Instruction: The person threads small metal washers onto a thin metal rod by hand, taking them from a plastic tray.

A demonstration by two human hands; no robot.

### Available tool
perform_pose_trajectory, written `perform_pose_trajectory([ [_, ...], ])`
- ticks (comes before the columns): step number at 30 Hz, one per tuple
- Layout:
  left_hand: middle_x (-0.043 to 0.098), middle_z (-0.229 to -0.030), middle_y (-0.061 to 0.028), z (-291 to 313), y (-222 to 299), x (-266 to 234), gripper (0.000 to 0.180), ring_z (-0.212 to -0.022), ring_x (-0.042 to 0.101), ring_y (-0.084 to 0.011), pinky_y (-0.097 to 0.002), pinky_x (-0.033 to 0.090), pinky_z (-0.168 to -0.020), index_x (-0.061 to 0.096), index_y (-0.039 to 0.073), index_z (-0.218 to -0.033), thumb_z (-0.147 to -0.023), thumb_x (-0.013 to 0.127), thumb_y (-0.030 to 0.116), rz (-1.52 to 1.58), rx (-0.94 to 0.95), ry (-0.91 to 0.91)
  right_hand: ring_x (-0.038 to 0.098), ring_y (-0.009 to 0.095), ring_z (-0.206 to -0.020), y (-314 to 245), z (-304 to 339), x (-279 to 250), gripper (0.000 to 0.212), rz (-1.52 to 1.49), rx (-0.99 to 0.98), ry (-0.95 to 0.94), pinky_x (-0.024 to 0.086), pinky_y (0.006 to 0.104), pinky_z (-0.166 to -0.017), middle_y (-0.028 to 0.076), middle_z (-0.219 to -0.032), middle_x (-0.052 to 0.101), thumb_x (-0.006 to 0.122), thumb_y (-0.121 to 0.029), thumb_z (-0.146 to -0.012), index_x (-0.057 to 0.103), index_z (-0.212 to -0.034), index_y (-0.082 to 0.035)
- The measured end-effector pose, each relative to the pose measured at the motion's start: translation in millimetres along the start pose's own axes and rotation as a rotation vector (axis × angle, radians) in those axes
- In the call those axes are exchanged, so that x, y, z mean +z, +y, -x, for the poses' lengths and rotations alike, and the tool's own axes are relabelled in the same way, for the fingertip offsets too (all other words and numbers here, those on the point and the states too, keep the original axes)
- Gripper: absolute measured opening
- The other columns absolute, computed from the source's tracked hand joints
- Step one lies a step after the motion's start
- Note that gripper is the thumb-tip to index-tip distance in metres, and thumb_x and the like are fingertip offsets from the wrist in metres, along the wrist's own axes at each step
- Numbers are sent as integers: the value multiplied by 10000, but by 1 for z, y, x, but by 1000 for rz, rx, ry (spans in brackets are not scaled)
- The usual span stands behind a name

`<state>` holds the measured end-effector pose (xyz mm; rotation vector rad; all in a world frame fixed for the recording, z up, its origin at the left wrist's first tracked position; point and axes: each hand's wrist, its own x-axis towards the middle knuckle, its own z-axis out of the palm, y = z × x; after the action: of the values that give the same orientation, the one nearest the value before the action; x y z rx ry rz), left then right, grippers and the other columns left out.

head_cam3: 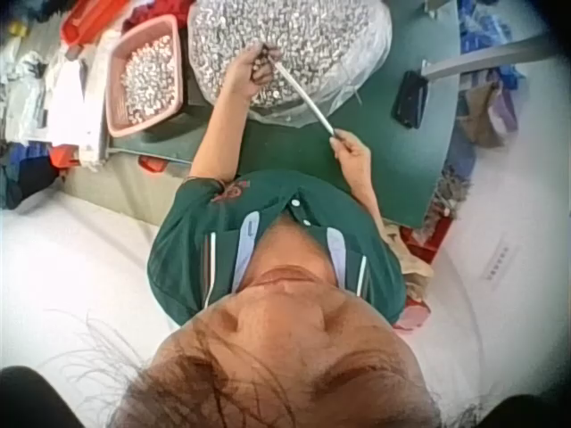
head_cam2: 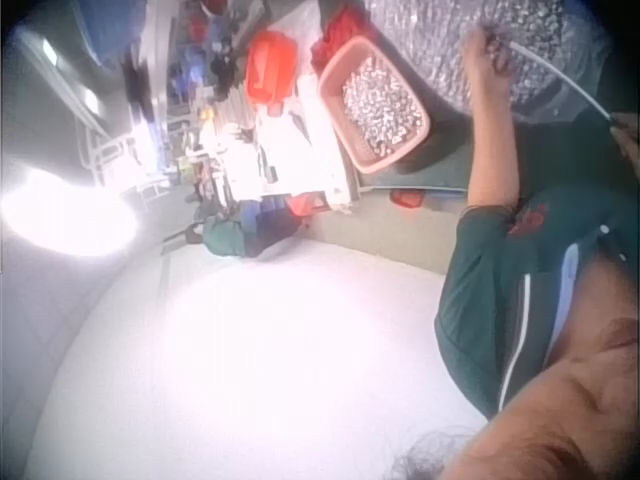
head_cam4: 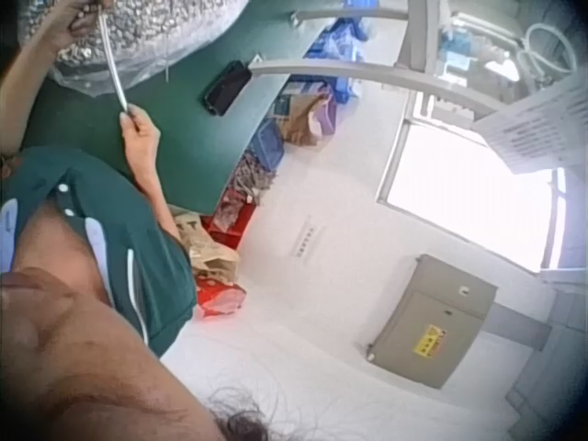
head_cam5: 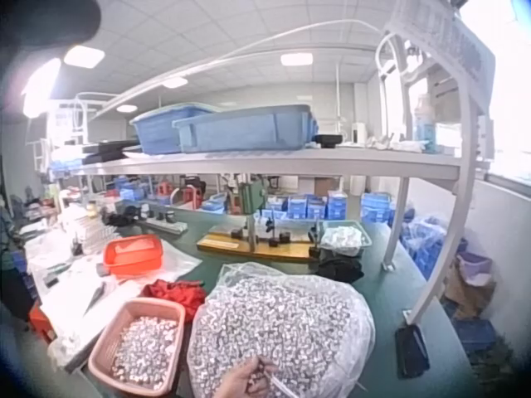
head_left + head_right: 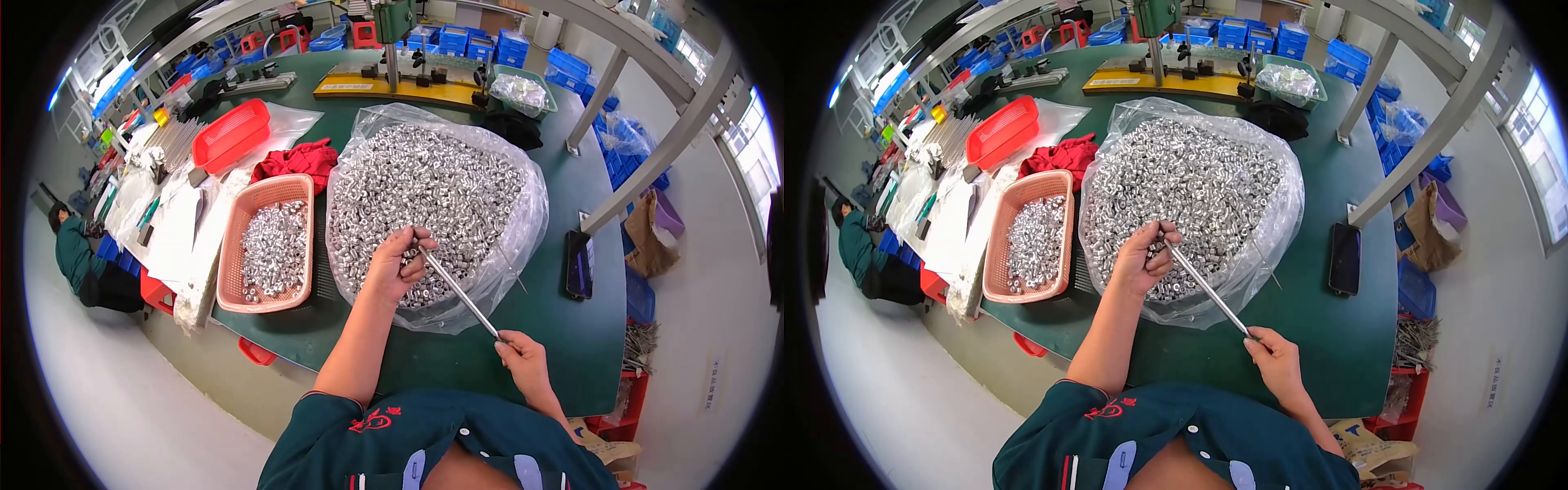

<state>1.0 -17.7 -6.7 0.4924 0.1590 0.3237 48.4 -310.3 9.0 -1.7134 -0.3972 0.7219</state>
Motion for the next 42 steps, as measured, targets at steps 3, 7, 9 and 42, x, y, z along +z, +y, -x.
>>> perform_pose_trajectory([
  [3, 635, -877, -151, 0, -4, 2, 285, -369, 303, -68, -193, 242, -337, 547, 5, -968, -951, 422, 260, 43, -68, 19, 465, 38, -587, 1, -1, 1, 215, 14, -19, -3, 362, 178, -534, -10, -696, 554, 602, -15, -823, 596, -1028, 50],
  [7, 614, -879, -161, -3, -7, -4, 265, -362, 306, -73, -192, 238, -328, 550, -5, -952, -931, 438, 234, 211, -188, -51, 464, 36, -580, 0, -1, 2, 214, -10, -5, 8, 359, 178, -527, -15, -688, 550, 605, -15, -822, 597, -1027, 46],
  [9, 605, -879, -164, -3, -8, -5, 257, -362, 309, -74, -192, 237, -327, 553, -9, -940, -922, 445, 224, 333, -263, -82, 463, 35, -574, 0, 0, 3, 208, 20, -20, 24, 359, 177, -523, -20, -681, 548, 608, -14, -820, 601, -1021, 40],
  [42, 353, -576, 43, 6, 2, 15, 262, -437, 266, -33, -193, 179, -374, 564, 22, -1073, -905, 543, 222, -463, -369, -162, 507, 92, -590, -62, -53, 21, 169, 202, -306, -28, 391, 235, -539, 41, -652, 552, 573, -66, -845, 603, -996, 2],
])
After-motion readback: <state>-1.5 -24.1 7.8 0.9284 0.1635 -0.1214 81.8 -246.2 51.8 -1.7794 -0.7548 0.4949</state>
